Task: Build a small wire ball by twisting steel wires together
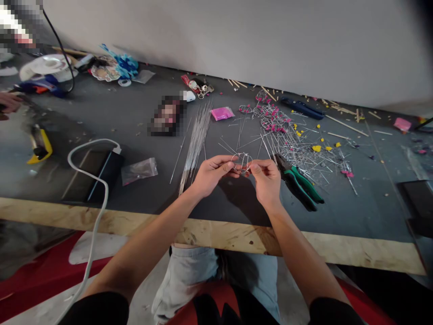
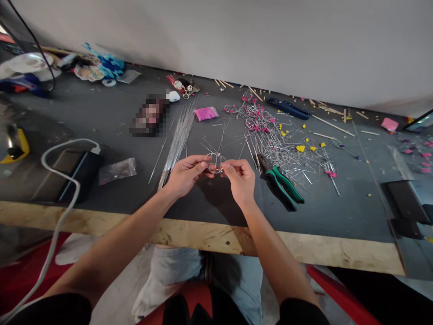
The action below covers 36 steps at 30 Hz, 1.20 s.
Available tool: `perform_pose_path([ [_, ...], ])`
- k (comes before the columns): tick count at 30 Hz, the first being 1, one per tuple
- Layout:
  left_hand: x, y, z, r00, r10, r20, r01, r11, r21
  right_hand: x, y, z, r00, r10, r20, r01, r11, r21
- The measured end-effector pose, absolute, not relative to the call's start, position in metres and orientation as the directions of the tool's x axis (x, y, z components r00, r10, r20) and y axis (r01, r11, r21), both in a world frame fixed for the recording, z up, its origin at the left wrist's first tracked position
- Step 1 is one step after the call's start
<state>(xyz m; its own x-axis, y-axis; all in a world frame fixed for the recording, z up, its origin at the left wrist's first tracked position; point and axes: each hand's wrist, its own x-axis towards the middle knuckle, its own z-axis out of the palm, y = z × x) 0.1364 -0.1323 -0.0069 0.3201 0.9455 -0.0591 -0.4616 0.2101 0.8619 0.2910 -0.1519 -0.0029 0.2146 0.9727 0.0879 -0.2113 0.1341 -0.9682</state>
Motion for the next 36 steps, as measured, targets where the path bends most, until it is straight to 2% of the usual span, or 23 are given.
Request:
perform_pose_path([
  [11, 0.1358, -0.1322, -0.0042, 0.298, 0.949, -0.102, -0.445, 0.233, 0.865, 0.2910, -0.1494, -0.0040, 0.155, 0.988, 0.016, -0.305, 0.063, -0.950],
  [22, 0.1365, -0.1319, -0.0052, 0.279, 0.956, -0.095, -0.470, 0.222, 0.854, 0.2937, -0.1443, -0.0022, -0.007, 0.985, -0.174, -0.451, -0.158, -0.878],
  [36, 0.1356, -0.1317, -0.0071, 0.267, 0.961, -0.065, -0.436, 0.181, 0.881, 0.2942, -0.1452, -0.0060, -0.006, 0.990, -0.144, -0.400, -0.134, -0.907],
])
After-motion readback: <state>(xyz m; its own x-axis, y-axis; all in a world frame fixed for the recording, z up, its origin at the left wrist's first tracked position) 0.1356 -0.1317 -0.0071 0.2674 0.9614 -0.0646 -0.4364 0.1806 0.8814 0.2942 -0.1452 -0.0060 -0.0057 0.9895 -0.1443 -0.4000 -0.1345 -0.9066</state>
